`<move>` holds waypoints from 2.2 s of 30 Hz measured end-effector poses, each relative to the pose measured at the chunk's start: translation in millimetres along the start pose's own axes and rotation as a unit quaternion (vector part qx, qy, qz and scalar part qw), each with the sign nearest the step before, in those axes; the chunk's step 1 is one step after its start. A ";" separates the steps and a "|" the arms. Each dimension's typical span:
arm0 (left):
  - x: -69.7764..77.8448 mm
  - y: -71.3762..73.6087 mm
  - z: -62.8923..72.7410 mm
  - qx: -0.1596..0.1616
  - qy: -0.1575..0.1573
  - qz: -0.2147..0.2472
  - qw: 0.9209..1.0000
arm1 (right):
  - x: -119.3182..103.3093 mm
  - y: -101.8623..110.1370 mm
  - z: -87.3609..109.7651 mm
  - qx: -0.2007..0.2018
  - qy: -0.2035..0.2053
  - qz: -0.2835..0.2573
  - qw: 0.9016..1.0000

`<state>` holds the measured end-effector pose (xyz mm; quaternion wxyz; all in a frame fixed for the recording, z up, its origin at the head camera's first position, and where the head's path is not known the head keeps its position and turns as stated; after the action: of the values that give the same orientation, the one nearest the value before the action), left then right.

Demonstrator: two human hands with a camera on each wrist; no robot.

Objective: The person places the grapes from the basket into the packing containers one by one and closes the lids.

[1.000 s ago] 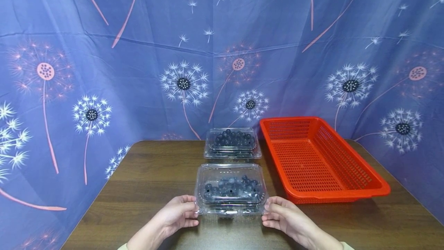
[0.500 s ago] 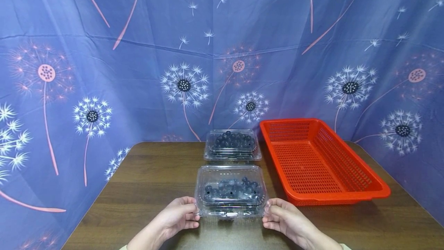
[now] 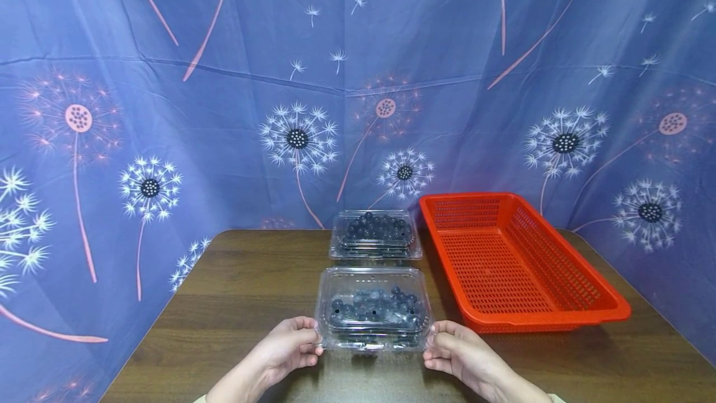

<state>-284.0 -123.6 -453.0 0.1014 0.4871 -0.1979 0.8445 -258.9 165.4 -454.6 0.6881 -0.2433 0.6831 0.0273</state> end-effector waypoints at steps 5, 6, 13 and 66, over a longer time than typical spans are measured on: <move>-0.3 -0.3 -1.0 0.005 -0.004 -0.006 1.000 | 0.3 0.2 -0.5 0.001 0.000 -0.001 1.000; -0.3 -0.4 -1.1 0.006 -0.005 -0.006 1.000 | 0.5 0.4 -0.6 0.002 0.000 -0.001 1.000; 1.4 -2.7 -2.0 0.007 -0.014 -0.008 1.000 | 0.7 2.2 -1.0 0.021 0.002 0.010 1.000; 3.3 -8.7 -6.7 0.012 -0.025 -0.005 1.000 | -6.1 10.3 -1.3 0.020 -0.008 0.057 0.998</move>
<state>-287.7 -113.0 -451.2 0.0951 0.5106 -0.1879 0.8336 -264.3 175.7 -451.8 0.6957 -0.1896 0.6907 0.0552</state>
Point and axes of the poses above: each hand's wrist, its own z-axis away from the middle knuckle, its own y-axis out of the back of the hand, x = y × z, the point moved 6 cm from there along -z, towards the middle knuckle, and after that the axes turned 13 degrees about y, right-handed, at the moved point
